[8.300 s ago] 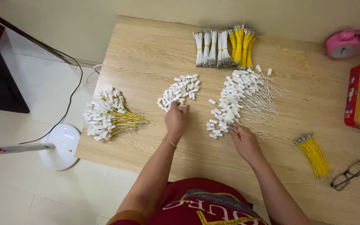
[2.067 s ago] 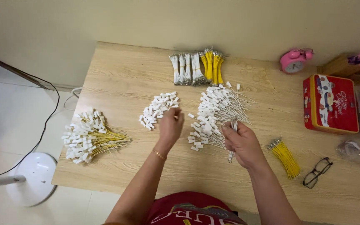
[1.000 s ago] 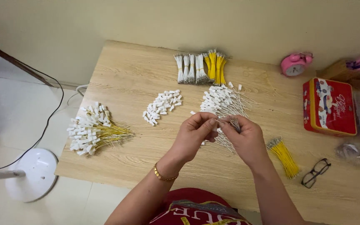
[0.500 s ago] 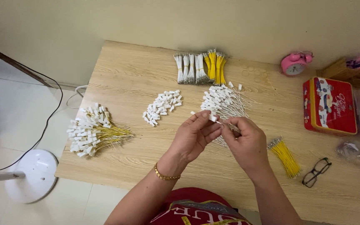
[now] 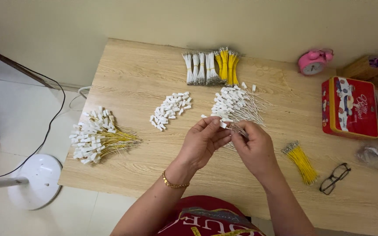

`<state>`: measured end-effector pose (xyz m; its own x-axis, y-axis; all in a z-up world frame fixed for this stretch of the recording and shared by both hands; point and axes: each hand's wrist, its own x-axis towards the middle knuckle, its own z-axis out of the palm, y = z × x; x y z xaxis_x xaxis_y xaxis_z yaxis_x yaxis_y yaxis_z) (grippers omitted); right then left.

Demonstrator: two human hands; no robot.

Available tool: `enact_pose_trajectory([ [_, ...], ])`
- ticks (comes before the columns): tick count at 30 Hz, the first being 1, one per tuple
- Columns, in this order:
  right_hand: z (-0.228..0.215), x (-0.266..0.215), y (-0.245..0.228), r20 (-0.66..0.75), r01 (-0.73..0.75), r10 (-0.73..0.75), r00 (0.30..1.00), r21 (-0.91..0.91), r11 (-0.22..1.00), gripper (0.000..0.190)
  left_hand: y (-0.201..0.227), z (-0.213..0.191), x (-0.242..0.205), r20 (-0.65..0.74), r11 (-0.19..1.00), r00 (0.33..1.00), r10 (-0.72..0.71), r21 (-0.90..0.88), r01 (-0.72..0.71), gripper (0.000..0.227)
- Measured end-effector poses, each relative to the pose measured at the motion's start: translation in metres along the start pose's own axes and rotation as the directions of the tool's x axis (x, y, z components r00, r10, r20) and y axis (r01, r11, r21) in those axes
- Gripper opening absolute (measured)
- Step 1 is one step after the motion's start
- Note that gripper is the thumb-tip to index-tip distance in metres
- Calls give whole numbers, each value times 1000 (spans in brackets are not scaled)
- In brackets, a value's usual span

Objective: Sort and bundle small electrical wires with plastic connectors.

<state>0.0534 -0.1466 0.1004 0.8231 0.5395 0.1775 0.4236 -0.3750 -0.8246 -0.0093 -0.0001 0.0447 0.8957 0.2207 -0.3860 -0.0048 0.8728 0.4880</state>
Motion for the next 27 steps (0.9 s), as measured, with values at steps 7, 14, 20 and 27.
enact_pose_trajectory([
  [7, 7, 3, 7, -36, 21, -22, 999, -31, 999, 6, -10, -17, 15, -35, 998, 999, 17, 58, -15, 23],
  [14, 13, 7, 29, -5, 47, -48, 999, -133, 990, 9, -23, -27, 28, -94, 998, 994, -51, 42, 56, 21],
  [20, 21, 9, 44, 40, 24, -17, 999, -168, 985, 8, -32, -34, 33, -136, 996, 989, -58, 58, 66, 22],
  [27, 60, 5, 118, 191, -170, 198, 962, -153, 974, 18, -41, -76, 81, -112, 583, 964, 242, 811, -52, 41],
])
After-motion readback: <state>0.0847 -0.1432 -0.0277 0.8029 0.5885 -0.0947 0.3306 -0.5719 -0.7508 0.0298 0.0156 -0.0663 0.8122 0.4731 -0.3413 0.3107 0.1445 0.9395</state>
